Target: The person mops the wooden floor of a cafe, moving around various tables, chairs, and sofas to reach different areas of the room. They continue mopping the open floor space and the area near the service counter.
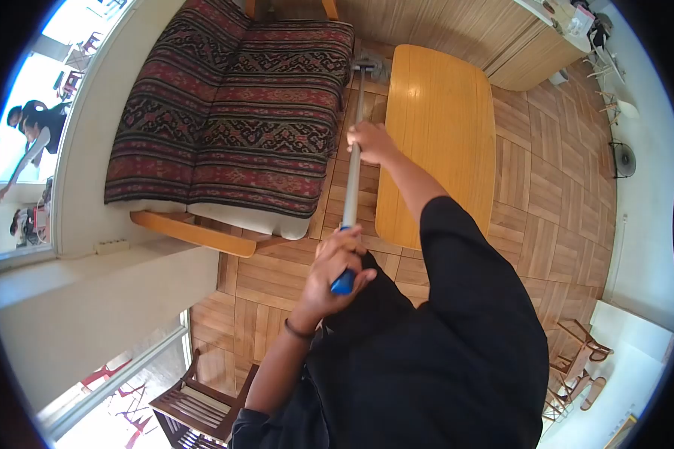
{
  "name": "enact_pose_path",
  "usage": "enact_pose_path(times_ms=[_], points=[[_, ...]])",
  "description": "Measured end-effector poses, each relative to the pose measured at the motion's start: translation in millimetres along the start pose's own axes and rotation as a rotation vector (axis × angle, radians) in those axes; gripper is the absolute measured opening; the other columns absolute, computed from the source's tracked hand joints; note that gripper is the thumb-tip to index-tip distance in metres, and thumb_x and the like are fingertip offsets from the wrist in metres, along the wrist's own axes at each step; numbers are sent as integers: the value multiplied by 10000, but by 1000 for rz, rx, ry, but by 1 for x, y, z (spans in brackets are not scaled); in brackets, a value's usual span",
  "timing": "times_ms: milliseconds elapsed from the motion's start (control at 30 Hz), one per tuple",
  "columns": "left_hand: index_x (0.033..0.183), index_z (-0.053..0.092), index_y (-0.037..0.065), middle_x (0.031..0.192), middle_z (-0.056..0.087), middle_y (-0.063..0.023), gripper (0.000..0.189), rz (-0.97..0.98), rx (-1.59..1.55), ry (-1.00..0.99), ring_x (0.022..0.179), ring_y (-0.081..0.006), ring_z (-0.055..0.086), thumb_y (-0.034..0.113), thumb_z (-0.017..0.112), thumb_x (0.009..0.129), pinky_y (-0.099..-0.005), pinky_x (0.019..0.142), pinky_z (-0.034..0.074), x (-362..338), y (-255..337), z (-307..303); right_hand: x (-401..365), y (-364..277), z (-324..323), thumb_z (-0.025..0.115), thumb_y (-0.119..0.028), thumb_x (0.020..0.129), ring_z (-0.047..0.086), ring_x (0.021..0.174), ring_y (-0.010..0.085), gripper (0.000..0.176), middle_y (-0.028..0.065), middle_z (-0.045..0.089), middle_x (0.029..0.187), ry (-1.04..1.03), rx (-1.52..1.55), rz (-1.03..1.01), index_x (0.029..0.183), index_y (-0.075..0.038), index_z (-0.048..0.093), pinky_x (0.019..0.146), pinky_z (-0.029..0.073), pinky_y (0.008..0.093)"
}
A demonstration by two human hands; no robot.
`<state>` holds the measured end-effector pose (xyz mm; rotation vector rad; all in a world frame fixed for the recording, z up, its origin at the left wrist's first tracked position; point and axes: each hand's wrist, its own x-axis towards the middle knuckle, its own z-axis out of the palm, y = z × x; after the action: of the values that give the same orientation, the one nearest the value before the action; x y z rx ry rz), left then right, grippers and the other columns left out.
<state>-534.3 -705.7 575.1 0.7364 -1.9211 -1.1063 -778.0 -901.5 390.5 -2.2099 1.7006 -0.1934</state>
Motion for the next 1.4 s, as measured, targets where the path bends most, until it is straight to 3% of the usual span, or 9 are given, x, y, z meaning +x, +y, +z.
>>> enact_pose_path(times_ms=[100,300,467,700,833,933,1033,1133,1400], points=[[850,548,89,1160,606,-145,238,-99,-72,21,1304,-392,490,19,767,790,-503,1087,365,45,-45,31,35,50,0,718,-72,794,470,1304,290,400,35,506,1371,-73,-98,225,1150,-213,604,1025,386,522],[870,537,81,1212,589,-161,257,-202,-79,-12,1382,-394,416,16,773,791,-470,1101,347,63,-53,25,49,59,18,727,-121,801,429,1358,310,499,76,470,1444,81,-67,335,1257,-240,564,1047,390,506],[824,545,51,1104,611,-152,266,-212,-76,18,1326,-420,475,50,805,766,-491,1067,393,-27,-4,-1,-8,-2,58,686,-314,871,419,1365,347,385,158,397,1513,63,155,262,1225,-208,581,1043,388,535],[771,539,57,956,625,-165,231,-310,-178,350,1220,-423,533,93,766,749,-585,1032,379,-207,121,-30,-152,-166,68,668,-403,892,624,1077,392,358,207,539,1345,175,305,68,976,-56,639,855,502,530],[677,545,128,648,597,-51,256,-78,-70,635,882,-293,667,209,786,705,-521,1015,353,-285,196,-37,-240,-258,72,690,-376,896,646,830,353,357,143,605,1052,155,501,-79,865,-39,578,707,513,459],[636,556,179,572,556,54,277,184,-71,578,721,-147,678,209,800,762,-468,1024,329,-344,242,-52,-305,-321,54,696,-328,900,632,764,328,332,118,590,919,64,546,-89,821,-48,535,654,505,449],[706,620,107,619,635,-9,183,469,-341,144,663,-167,694,78,787,775,-335,718,556,-346,266,-76,-346,-346,56,669,-329,919,631,737,319,321,112,575,887,16,527,-191,839,-48,535,615,502,426],[728,640,87,660,662,-16,198,517,-331,172,684,-157,715,107,831,775,-215,556,532,-341,266,-68,-351,-345,53,659,-293,929,628,669,309,285,92,568,878,60,535,-245,848,-52,531,568,503,408],[708,608,73,590,609,-41,189,546,-335,466,529,-180,650,81,792,749,-248,466,502,-268,213,-58,-275,-296,38,634,-272,943,625,694,346,279,112,581,847,181,399,-241,813,-50,526,579,495,444]])
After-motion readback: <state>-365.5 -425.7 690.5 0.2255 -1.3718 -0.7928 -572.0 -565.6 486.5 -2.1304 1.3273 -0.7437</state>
